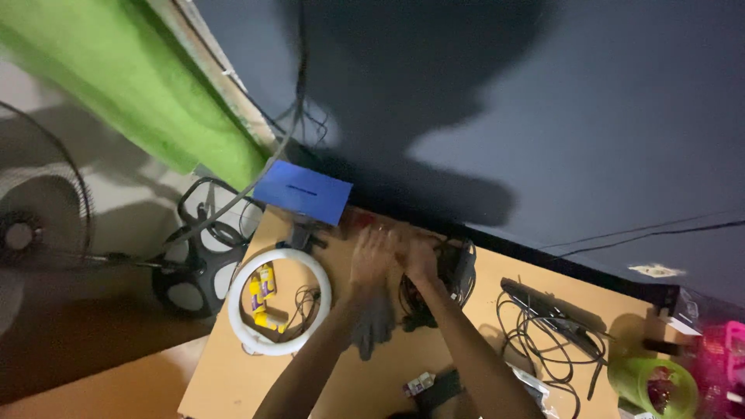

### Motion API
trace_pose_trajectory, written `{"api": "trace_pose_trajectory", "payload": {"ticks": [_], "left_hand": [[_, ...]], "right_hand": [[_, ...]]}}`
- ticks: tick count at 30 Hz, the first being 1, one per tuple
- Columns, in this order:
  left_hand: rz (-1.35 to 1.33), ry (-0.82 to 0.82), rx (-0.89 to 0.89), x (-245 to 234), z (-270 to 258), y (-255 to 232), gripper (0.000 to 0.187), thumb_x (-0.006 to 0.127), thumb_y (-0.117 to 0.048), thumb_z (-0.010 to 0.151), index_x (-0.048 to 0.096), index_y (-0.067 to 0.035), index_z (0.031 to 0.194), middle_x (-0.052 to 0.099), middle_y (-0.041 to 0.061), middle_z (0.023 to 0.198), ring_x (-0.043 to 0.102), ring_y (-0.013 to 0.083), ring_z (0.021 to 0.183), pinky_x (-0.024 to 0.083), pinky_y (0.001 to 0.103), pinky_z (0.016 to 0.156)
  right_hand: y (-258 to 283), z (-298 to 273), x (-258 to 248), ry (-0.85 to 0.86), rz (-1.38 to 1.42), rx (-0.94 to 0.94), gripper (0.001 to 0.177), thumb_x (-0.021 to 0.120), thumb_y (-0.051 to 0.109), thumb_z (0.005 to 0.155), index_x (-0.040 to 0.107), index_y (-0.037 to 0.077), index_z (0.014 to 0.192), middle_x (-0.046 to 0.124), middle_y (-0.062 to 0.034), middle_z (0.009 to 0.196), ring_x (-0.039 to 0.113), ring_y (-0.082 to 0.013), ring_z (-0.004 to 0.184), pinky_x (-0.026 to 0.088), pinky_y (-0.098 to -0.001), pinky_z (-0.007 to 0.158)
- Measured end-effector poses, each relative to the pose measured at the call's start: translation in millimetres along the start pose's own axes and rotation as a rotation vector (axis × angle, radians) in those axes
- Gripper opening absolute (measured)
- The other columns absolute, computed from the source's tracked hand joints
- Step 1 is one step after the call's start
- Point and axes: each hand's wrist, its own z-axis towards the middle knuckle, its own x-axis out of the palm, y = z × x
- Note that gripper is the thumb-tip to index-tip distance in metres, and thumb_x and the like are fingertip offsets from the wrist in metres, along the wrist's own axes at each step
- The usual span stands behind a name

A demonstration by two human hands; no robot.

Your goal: Organizing various electronic components, cables, and boxes on a desk.

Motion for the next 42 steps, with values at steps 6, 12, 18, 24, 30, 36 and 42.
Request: {"api": "trace_pose_trajectory", "payload": {"ticks": [6, 12, 18, 24, 30, 36, 42], "left_hand": [[-0.177, -0.023, -0.282, -50.2, -105.2, 23.8, 0.06, 0.067, -0.027, 0.082, 0.055, -0.002, 0.135, 0.059, 0.022, 0.127, 0.059, 0.0448, 0.111, 0.043, 0.055, 0.1], [-0.713, -0.144, -0.885, -117.4, -152.9, 89.9, 0.045, 0.058, -0.011, 0.097, 0.051, -0.002, 0.141, 0.059, 0.023, 0.133, 0.061, 0.0386, 0.113, 0.05, 0.049, 0.097], [-0.512, -0.191, -0.9, -108.9, -189.9, 157.4, 0.054, 0.072, -0.011, 0.073, 0.056, 0.004, 0.122, 0.06, 0.028, 0.112, 0.056, 0.0485, 0.105, 0.046, 0.052, 0.091], [-0.65, -0.036, -1.06, -62.4, -209.1, 181.4, 0.036, 0.064, -0.014, 0.091, 0.063, 0.001, 0.123, 0.067, 0.028, 0.112, 0.063, 0.0461, 0.106, 0.049, 0.055, 0.089], [-0.59, 0.022, -1.002, -48.8, -225.6, 185.2, 0.028, 0.069, -0.015, 0.086, 0.068, 0.0, 0.109, 0.071, 0.027, 0.102, 0.065, 0.0462, 0.099, 0.051, 0.055, 0.086], [-0.878, 0.054, -1.082, -136.7, -171.0, 163.7, 0.057, 0.075, -0.016, 0.076, 0.059, -0.004, 0.129, 0.067, 0.019, 0.111, 0.075, 0.0336, 0.088, 0.06, 0.044, 0.076], [-1.082, 0.057, -0.847, -119.0, -132.8, 111.6, 0.043, 0.077, -0.018, 0.095, 0.056, -0.005, 0.13, 0.071, 0.015, 0.115, 0.072, 0.0253, 0.101, 0.057, 0.038, 0.082]], "right_hand": [[163.3, -53.1, -108.3, -0.022, -0.009, 0.296, 0.047, 0.072, 0.015, 0.086, 0.058, 0.003, 0.129, 0.068, -0.0201, 0.1, 0.066, -0.0343, 0.082, 0.055, -0.0446, 0.066], [165.4, -65.8, 57.9, -0.017, 0.509, -0.095, 0.026, 0.08, 0.024, 0.094, 0.071, 0.008, 0.113, 0.075, -0.0125, 0.107, 0.072, -0.0269, 0.098, 0.059, -0.0412, 0.086], [221.9, -42.2, 128.8, 0.317, 0.467, -0.023, 0.036, 0.074, 0.027, 0.088, 0.074, 0.007, 0.118, 0.077, -0.0105, 0.107, 0.074, -0.0251, 0.098, 0.06, -0.041, 0.088], [265.6, -17.3, 183.4, 0.501, 0.422, 0.233, 0.047, 0.077, 0.039, 0.094, 0.072, -0.006, 0.106, 0.074, -0.0226, 0.097, 0.074, -0.0332, 0.094, 0.057, -0.046, 0.085], [205.3, -39.5, 312.4, 0.284, 0.275, 0.044, 0.058, 0.088, 0.034, 0.081, 0.064, -0.005, 0.117, 0.068, -0.0272, 0.107, 0.065, -0.0405, 0.098, 0.053, -0.0487, 0.083], [284.8, -22.0, 91.4, 0.492, 0.378, 0.232, 0.054, 0.084, 0.035, 0.079, 0.068, 0.003, 0.119, 0.075, -0.0131, 0.104, 0.074, -0.0247, 0.094, 0.06, -0.0398, 0.083], [195.7, -49.5, 24.2, 0.436, 0.833, 0.259, 0.045, 0.081, 0.033, 0.086, 0.072, 0.003, 0.119, 0.076, -0.0093, 0.103, 0.075, -0.0212, 0.092, 0.064, -0.038, 0.083]]}}
